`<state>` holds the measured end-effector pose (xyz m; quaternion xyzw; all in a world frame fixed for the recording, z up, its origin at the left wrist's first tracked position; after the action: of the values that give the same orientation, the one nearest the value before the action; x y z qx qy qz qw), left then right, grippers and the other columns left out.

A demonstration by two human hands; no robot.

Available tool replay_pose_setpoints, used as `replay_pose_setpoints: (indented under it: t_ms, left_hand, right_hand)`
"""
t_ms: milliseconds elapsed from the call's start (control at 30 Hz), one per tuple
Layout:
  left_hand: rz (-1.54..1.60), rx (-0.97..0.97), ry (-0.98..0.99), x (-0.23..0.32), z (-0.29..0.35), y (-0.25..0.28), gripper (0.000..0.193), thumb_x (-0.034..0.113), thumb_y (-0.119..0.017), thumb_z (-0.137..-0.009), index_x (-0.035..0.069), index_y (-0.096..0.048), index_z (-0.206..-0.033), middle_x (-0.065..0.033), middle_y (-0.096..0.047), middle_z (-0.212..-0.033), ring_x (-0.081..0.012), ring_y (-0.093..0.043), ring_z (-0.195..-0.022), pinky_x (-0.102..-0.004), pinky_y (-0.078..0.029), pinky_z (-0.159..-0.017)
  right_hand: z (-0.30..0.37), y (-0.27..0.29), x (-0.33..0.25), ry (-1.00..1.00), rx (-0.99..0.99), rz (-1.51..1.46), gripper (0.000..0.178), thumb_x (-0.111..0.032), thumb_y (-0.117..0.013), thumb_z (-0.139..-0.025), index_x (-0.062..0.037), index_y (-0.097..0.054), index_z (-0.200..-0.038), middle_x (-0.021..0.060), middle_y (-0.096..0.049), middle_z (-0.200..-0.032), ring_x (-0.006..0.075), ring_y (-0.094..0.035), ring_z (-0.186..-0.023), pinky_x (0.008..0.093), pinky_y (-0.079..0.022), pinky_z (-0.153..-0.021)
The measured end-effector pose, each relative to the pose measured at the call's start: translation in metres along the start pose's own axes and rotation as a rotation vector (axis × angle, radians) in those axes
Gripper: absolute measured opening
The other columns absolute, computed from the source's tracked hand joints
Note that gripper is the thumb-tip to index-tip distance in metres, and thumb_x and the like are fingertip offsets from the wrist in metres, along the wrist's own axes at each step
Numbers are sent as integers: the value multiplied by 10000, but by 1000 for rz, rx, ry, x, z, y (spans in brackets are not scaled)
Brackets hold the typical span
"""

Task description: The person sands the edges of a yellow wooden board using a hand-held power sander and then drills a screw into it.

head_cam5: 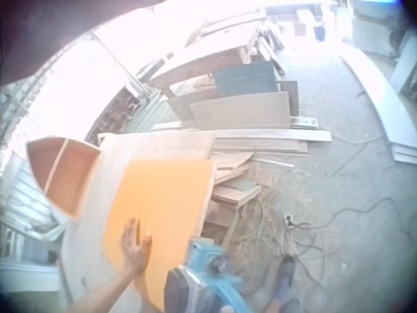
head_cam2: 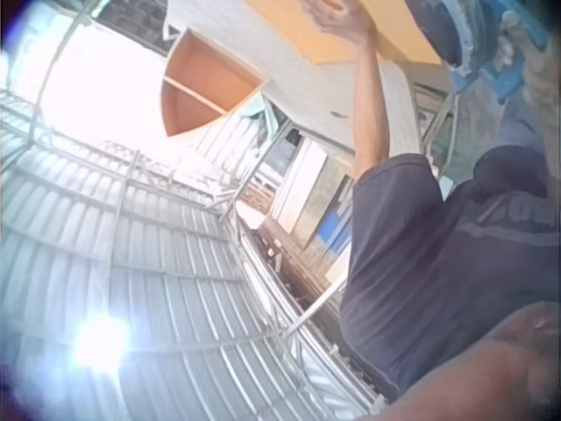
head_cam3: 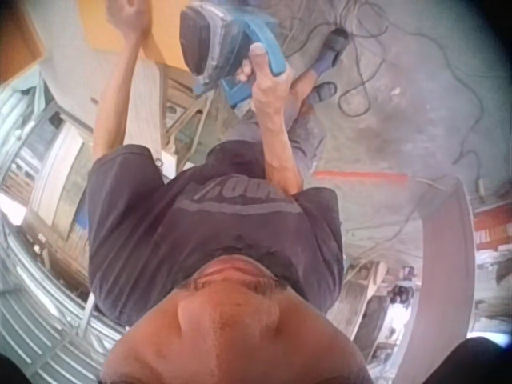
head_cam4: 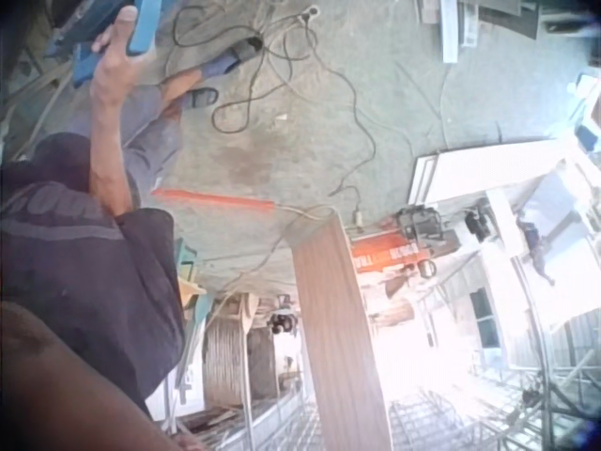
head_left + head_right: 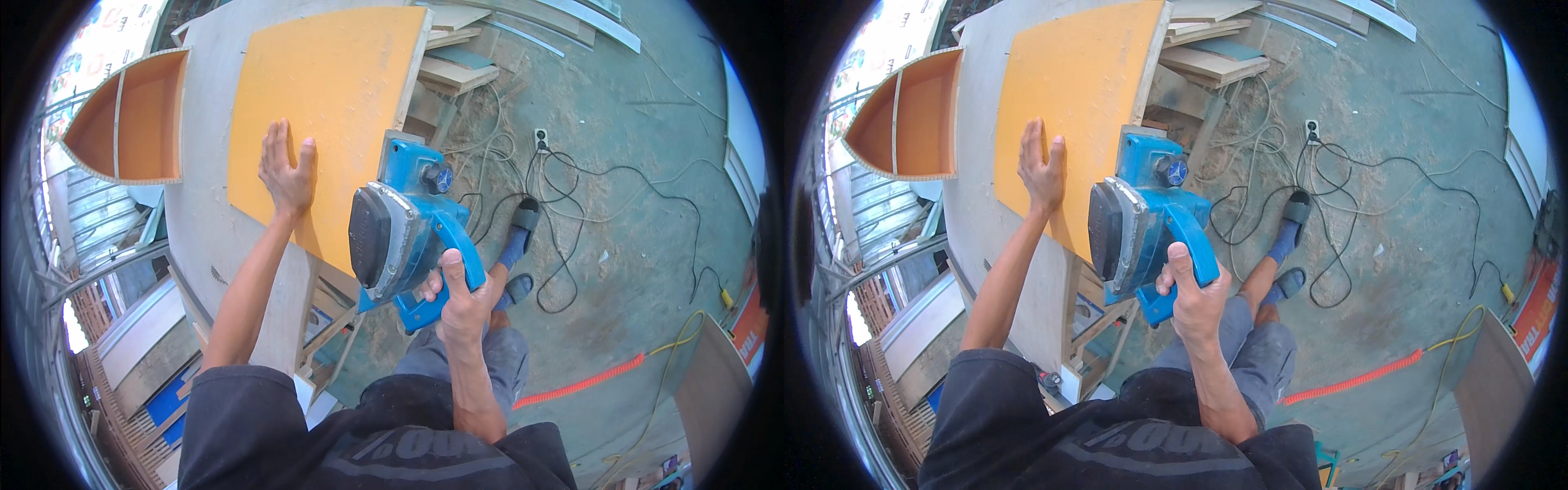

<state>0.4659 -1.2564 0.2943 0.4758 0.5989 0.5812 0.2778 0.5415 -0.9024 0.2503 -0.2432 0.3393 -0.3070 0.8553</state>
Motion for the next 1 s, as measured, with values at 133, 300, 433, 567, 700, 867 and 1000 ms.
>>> replay_pose_setpoints:
  t_ms: [133, 300, 433, 567, 700, 867, 1000]
  left_hand:
    - [-4, -6, -3, 0, 1, -1, 727, 542, -520, -1006, 103, -410, -1576, -167, -352, -1648, -363, -281, -1535, -514, -157, -1243]
    - [-33, -9, -5, -4, 1, 1, 709, 534, -495, -1023, 105, -402, -1580, -159, -347, -1650, -356, -270, -1540, -505, -148, -1245]
    - [-27, -29, 1, 0, 3, 2, 709, 533, -472, -1036, 96, -388, -1588, -154, -337, -1656, -355, -250, -1547, -508, -143, -1246]
    - [-42, -41, -28, 0, 1, 0, 713, 521, -460, -1043, 76, -372, -1593, -156, -331, -1660, -365, -241, -1549, -516, -138, -1247]
    - [-36, -54, -28, 2, 5, -2, 692, 471, -477, -1042, 57, -379, -1587, -166, -338, -1658, -398, -256, -1539, -527, -156, -1246]
    - [-37, -68, -57, 5, 2, -1, 679, 425, -493, -1035, 23, -391, -1572, -189, -340, -1655, -432, -275, -1526, -537, -188, -1244]
    - [-50, -73, -93, 10, 3, -1, 676, 409, -490, -1035, 6, -389, -1568, -204, -340, -1650, -434, -273, -1527, -541, -193, -1243]
  right_hand:
    - [-4, -3, 6, 21, -2, 15, 337, -319, -730, -1000, -32, -630, -856, 25, -564, -659, 109, -543, -576, 275, -444, -535]
    - [-12, -4, 11, 45, -52, 14, 331, -310, -723, -1005, -23, -628, -870, 26, -566, -665, 111, -547, -583, 276, -439, -536]
    - [-18, -7, 9, 45, -38, -19, 321, -298, -724, -1005, -15, -627, -886, 27, -563, -661, 112, -544, -578, 275, -434, -534]
    - [-26, -8, 6, 58, -33, -37, 317, -292, -724, -1005, -11, -631, -890, 27, -566, -658, 111, -542, -573, 271, -431, -532]
    - [-40, -11, -3, 52, -50, -38, 312, -290, -724, -1005, -15, -638, -885, 29, -575, -656, 112, -545, -570, 267, -429, -530]
    - [-58, -16, -13, 40, -38, -26, 327, -297, -723, -1006, -20, -628, -861, 23, -559, -644, 105, -533, -560, 263, -429, -528]
    - [-70, -20, -28, 53, -9, -26, 340, -305, -721, -1006, -24, -613, -850, 17, -545, -640, 103, -526, -555, 268, -433, -524]
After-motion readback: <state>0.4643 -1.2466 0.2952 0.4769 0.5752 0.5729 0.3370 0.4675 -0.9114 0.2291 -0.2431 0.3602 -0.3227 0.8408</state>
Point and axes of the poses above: each hand's wrist, its own z-axis away from the middle knuckle, its own y-axis out of the back of the hand, x = y × z, the point moved 10 cm from there along -z, towards the middle knuckle
